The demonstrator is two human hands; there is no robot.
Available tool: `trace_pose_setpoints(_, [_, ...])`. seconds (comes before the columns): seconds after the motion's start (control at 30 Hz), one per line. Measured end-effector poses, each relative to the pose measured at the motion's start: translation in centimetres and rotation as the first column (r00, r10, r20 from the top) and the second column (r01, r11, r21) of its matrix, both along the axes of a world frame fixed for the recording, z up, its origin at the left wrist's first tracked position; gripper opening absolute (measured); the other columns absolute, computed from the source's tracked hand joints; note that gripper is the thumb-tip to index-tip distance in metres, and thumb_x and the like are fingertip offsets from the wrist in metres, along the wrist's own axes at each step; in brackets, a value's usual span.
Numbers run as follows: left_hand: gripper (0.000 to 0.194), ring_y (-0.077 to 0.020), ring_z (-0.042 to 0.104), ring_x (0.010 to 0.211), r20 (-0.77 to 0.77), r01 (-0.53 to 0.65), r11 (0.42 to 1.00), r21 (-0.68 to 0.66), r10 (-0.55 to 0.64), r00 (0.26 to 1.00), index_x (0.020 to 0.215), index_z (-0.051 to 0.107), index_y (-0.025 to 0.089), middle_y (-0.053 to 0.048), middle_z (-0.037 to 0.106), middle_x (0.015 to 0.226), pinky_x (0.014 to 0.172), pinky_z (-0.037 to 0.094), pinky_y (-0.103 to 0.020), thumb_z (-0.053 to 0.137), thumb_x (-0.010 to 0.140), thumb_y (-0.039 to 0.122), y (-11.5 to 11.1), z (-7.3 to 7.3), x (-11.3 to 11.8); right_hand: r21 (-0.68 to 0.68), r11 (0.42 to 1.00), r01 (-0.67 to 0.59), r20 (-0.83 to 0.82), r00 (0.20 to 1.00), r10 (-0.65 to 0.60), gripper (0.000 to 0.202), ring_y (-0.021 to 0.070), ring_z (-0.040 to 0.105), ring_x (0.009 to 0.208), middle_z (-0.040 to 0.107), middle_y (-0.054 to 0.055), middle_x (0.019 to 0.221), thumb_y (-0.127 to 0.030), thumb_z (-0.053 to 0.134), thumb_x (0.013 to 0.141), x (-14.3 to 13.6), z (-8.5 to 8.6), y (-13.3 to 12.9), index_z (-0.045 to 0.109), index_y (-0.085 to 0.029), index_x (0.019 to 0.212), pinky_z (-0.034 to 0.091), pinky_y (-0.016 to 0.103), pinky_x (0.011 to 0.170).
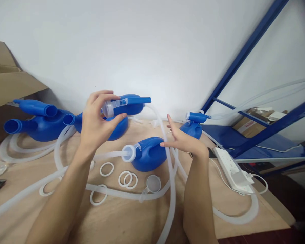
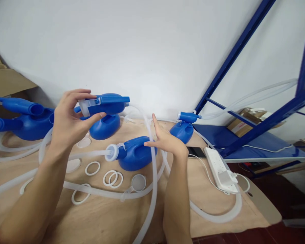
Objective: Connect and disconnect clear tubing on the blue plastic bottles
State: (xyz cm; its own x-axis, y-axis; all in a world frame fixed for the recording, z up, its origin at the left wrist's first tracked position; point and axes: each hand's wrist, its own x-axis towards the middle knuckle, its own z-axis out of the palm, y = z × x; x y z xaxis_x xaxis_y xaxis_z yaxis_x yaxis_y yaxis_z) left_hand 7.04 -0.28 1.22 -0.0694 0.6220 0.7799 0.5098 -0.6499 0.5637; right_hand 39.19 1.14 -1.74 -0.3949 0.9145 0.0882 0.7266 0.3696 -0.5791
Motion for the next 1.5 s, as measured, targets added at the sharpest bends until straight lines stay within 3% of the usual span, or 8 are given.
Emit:
trace_pose_setpoints(0.13, [0.022, -0.0331, 0.049, 0.141, -0.119, 0.124, 0.988, 0.088, -0.113, 0.986, 0.104, 0.076, 0.026, -0.003, 0.052, 0.148, 0.122, 0.039, -0.048, 0.082, 0.084, 0.034, 0.6, -0.2, 0.3, -0.228, 0.973, -0.018, -0.123, 0.992, -0.011, 0.097, 0.0263, 0.071, 0.11, 0.072, 0.01, 0.12, -0.04, 0.077, 0.087, 0.8, -2.7, 3.4, 0.024, -0.025, 0.167, 0.055, 0.048, 0.104])
trace_pose_setpoints(0.4, [0.043, -0.0393, 0.043, 0.149, -0.07, 0.27, 0.929, -0.253, -0.296, 0.953, 0.123, 0.069, 0.027, -0.012, 0.045, 0.16, 0.1, 0.058, -0.047, 0.078, 0.082, 0.038, 1.6, -1.5, 0.7, -0.111, 0.989, 0.094, -0.595, 0.791, -0.142, 0.033, 0.0134, 0.065, 0.069, 0.062, -0.004, 0.081, -0.043, 0.071, 0.084, 0.5, -2.4, 4.3, 0.059, -0.022, 0.106, 0.056, 0.028, 0.067])
trace_pose_setpoints(0.6, [0.054, -0.0351, 0.069, 0.123, 0.508, 0.749, 0.389, -0.537, -0.559, 0.655, 0.133, 0.071, 0.03, -0.011, 0.06, 0.15, 0.1, 0.061, -0.049, 0.076, 0.082, 0.05, 1.5, -1.2, 1.0, 0.043, 0.967, 0.251, -0.819, 0.563, -0.109, 0.044, 0.0095, 0.05, 0.045, 0.053, -0.009, 0.069, -0.061, 0.071, 0.083, 0.5, 0.7, 2.4, 0.05, -0.028, 0.103, 0.032, 0.022, 0.038])
trace_pose_setpoints(0.77, [0.044, -0.0276, 0.076, 0.089, 0.741, 0.786, 0.373, -0.493, -0.294, 0.604, 0.114, 0.074, 0.021, -0.016, 0.074, 0.112, 0.078, 0.067, -0.044, 0.074, 0.088, 0.057, 1.4, -1.6, 3.7, 0.192, 0.945, 0.263, -0.787, 0.617, -0.012, 0.044, 0.0113, 0.052, 0.043, 0.053, -0.007, 0.067, -0.068, 0.068, 0.086, -0.6, 2.7, -0.4, 0.051, -0.03, 0.101, 0.035, 0.026, 0.039])
trace_pose_setpoints(1.0, [0.046, -0.0207, 0.073, 0.077, 0.811, 0.863, 0.1, -0.495, -0.303, 0.5, 0.103, 0.08, 0.024, -0.009, 0.075, 0.095, 0.068, 0.066, -0.035, 0.095, 0.069, 0.051, 1.1, -2.6, 4.6, 0.276, 0.95, 0.143, -0.723, 0.683, 0.107, 0.028, 0.015, 0.06, 0.047, 0.064, -0.003, 0.067, -0.056, 0.069, 0.093, -1.0, 3.4, -3.7, 0.061, -0.03, 0.101, 0.046, 0.03, 0.044])
trace_pose_setpoints(1.17, [0.062, -0.0228, 0.075, 0.096, 0.758, 0.847, 0.327, -0.42, -0.388, 0.525, 0.119, 0.08, 0.027, -0.009, 0.076, 0.114, 0.086, 0.066, -0.039, 0.101, 0.062, 0.044, 1.2, -3.1, 4.8, 0.354, 0.935, 0.029, -0.705, 0.665, 0.247, 0.026, 0.0171, 0.064, 0.048, 0.07, -0.002, 0.068, -0.049, 0.075, 0.092, 1.2, 3.2, -4.5, 0.07, -0.029, 0.108, 0.052, 0.031, 0.045])
trace_pose_setpoints(1.33, [0.064, -0.0336, 0.061, 0.135, 0.525, 0.657, 0.694, -0.294, -0.457, 0.718, 0.116, 0.082, 0.023, -0.014, 0.069, 0.137, 0.114, 0.052, -0.049, 0.102, 0.057, 0.036, 3.2, -4.4, 5.0, 0.359, 0.93, 0.075, -0.437, 0.894, 0.097, 0.042, 0.0264, 0.075, 0.078, 0.08, 0.007, 0.084, -0.066, 0.085, 0.074, 3.0, 4.1, -5.1, 0.082, -0.027, 0.09, 0.061, 0.038, 0.071])
trace_pose_setpoints(1.5, [0.068, -0.0376, 0.05, 0.144, 0.32, 0.555, 0.804, -0.214, -0.479, 0.817, 0.122, 0.079, 0.026, -0.014, 0.053, 0.154, 0.104, 0.059, -0.049, 0.099, 0.06, 0.047, 5.0, -5.6, 4.3, 0.16, 0.986, 0.045, -0.219, 0.976, -0.009, 0.035, 0.0241, 0.072, 0.073, 0.079, 0.005, 0.078, -0.059, 0.078, 0.084, 3.2, 4.4, -4.9, 0.085, -0.024, 0.088, 0.057, 0.033, 0.061])
